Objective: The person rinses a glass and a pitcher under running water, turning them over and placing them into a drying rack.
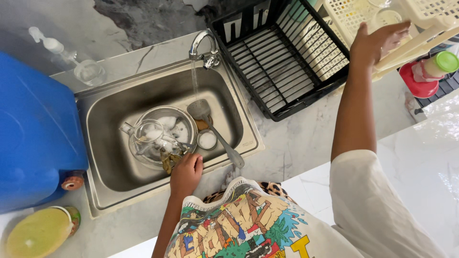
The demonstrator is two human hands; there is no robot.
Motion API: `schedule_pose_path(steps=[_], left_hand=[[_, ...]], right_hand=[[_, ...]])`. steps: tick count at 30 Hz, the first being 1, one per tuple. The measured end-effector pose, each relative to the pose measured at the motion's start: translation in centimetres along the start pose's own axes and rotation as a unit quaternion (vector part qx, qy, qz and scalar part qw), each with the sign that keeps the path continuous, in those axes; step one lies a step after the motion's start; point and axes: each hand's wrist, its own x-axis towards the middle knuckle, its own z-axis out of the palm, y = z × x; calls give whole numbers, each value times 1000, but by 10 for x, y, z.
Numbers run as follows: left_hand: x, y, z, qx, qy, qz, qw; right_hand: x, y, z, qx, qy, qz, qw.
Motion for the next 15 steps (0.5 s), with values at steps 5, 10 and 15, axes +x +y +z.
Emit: schedule_pose_path(steps=[5,10,15], left_hand=[[2,0,1,-8,-7,6,1000],[0,3,-2,-3,-17,-10,1000],[-1,0,2,12,19,14,1000]], right_hand=[[10,7,14,-30,5,-18,999],[4,8,11,-19,25,-67,997],[-44,10,-7,43,120,-256,958]])
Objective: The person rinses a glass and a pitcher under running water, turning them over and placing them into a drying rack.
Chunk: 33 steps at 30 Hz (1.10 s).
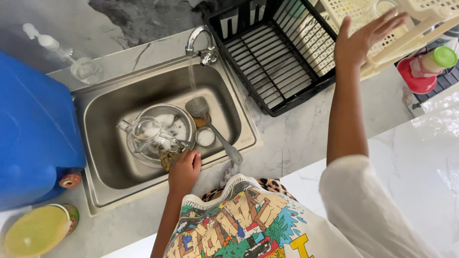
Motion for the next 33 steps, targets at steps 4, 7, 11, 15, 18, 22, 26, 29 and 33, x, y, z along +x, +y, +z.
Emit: schedule_pose_path(steps=[4,7,11,15,18,22,26,29,33], left_hand=[[-1,3,-2,2,-8,-19,1000],[-2,-1,2,28,30,-3,999],[-1,-12,14,76,57,39,995],[0,-10,12,66,48,32,996],[-4,-8,9,74,44,22,996],[-3,-12,13,72,45,29,996],[-2,-12,9,43,33,37,998],[-3,-9,7,48,31,38,998],[-4,-7,5,60,38,42,997]], right_hand=[[-71,-28,-51,123,-292,-66,946],[-122,-11,-53,150,-235,-228,933],[-141,-20,-61,113,-200,-219,948],[-151,-31,-43,99,-175,-216,956],[-164,-52,-36,102,-158,-191,963],[-164,-64,-14,86,-118,-215,965],[-157,-77,5,58,-87,-219,970],[-158,-74,7,71,-111,-194,972],[-165,-105,-24,73,-118,-177,974]])
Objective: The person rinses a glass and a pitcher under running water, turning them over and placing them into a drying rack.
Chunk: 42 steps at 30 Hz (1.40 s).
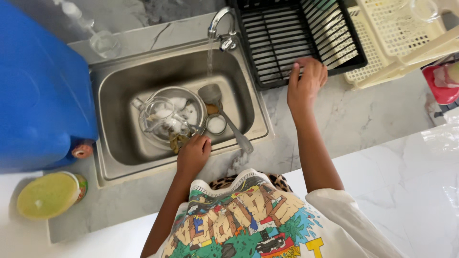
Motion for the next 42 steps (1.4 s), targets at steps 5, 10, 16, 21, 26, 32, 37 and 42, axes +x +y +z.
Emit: schedule_pose_path(steps=[5,10,16,21,26,32,37,42], left_hand=[[1,-4,8,16,28,22,999],[-1,-3,7,-2,36,13,999],[-2,-3,2,-35,26,-2,999],[-1,0,-5,-46,11,-11,999],[0,0,-7,-73,-9,0,997],[-1,-2,-4,-59,-24,-7,998],[0,1,-8,-50,-34,-12,998],[-2,-2,-1,-27,5,16,999]], right_hand=[[-32,-81,-18,241,-30,-107,964],[-85,-131,23,341,-359,-205,844],[-106,-167,59,126,-714,-221,652],[-90,-176,80,99,-804,-178,558],[-92,-169,93,-24,-780,-251,573],[-113,-157,106,-92,-765,-293,566],[-117,-151,102,-100,-770,-307,550],[-118,-152,104,-82,-780,-272,557]])
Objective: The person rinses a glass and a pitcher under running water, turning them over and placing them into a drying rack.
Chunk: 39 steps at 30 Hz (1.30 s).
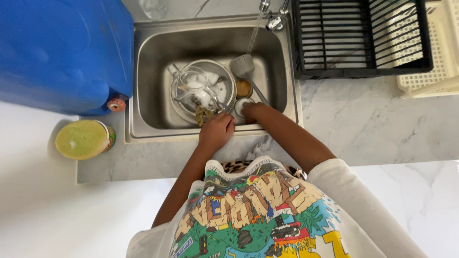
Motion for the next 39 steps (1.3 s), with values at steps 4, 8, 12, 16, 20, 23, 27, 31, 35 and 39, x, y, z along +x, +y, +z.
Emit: schedule_pose_path(steps=[4,8,12,16,20,23,27,31,35,39], left_hand=[[-3,-1,5,6,4,-7,1000],[-2,-2,5,4,5,-12,1000],[-2,-6,9,12,19,-1,1000],[-1,-9,13,15,20,-8,1000],[-3,-9,15,13,11,-20,1000],[-4,-5,11,-1,-15,-44,999],[8,6,-6,-51,-16,-96,994],[42,20,-41,-98,25,-100,990],[79,19,-57,57,130,30,989],[108,49,-93,53,78,73,993]], right_hand=[[6,5,7,-32,31,-11,999],[11,12,6,18,49,-48,998],[6,22,-15,108,89,-70,988],[0,28,-19,152,109,-95,978],[-14,33,-19,223,160,-90,957],[-46,32,-29,194,181,-62,962],[-116,21,-48,192,219,-53,955],[-117,33,-34,51,368,-115,921],[-122,39,-36,-160,586,-146,781],[-148,43,-53,-197,633,-179,727]])
